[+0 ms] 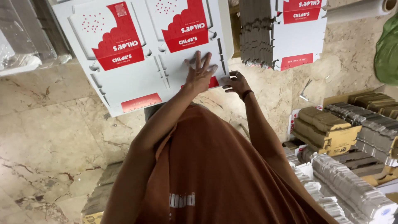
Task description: Manually removing waste material from pre-cut corrugated board sheets to extract box templates and stacking them.
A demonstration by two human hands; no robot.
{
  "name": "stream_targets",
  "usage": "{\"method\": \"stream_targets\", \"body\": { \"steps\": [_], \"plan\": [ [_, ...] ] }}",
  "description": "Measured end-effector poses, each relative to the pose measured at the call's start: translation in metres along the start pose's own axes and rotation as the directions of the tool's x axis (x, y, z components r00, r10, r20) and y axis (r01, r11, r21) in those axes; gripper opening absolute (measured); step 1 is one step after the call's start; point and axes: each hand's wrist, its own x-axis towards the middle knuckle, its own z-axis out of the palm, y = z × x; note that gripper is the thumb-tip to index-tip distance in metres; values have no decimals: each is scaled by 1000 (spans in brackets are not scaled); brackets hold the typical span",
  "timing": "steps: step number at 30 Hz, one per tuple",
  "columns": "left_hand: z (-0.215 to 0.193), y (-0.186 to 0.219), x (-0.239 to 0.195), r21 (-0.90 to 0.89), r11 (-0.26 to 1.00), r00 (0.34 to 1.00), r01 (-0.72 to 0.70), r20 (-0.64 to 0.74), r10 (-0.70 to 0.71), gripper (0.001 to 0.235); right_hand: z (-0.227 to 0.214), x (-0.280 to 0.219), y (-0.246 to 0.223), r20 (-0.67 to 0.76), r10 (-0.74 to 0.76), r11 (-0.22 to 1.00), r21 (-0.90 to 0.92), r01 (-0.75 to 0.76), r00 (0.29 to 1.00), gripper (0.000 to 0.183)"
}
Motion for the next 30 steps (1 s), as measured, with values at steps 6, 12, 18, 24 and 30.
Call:
{"method": "stream_targets", "body": {
  "steps": [6,12,18,24,30],
  "plan": [
    [19,-133,-77,-255,965,802,-63,-589,-103,64,61,-43,-20,51,-196,947,270,175,979,67],
    [-33,-348,-225,-199,894,367,402,-859,-357,56,70,-21,13,-395,-81,890,384,245,915,54],
    [-59,-556,-297,-437,580,157,687,-691,-706,87,81,-12,9,-605,-93,884,315,345,791,29],
    [-69,-598,-296,-378,566,277,733,-594,-756,99,80,-23,-21,-554,-46,918,304,254,831,17],
    [-47,-598,-299,-413,584,290,698,-583,-759,86,53,-35,-24,-392,-27,945,291,152,920,22]
  ]
}}
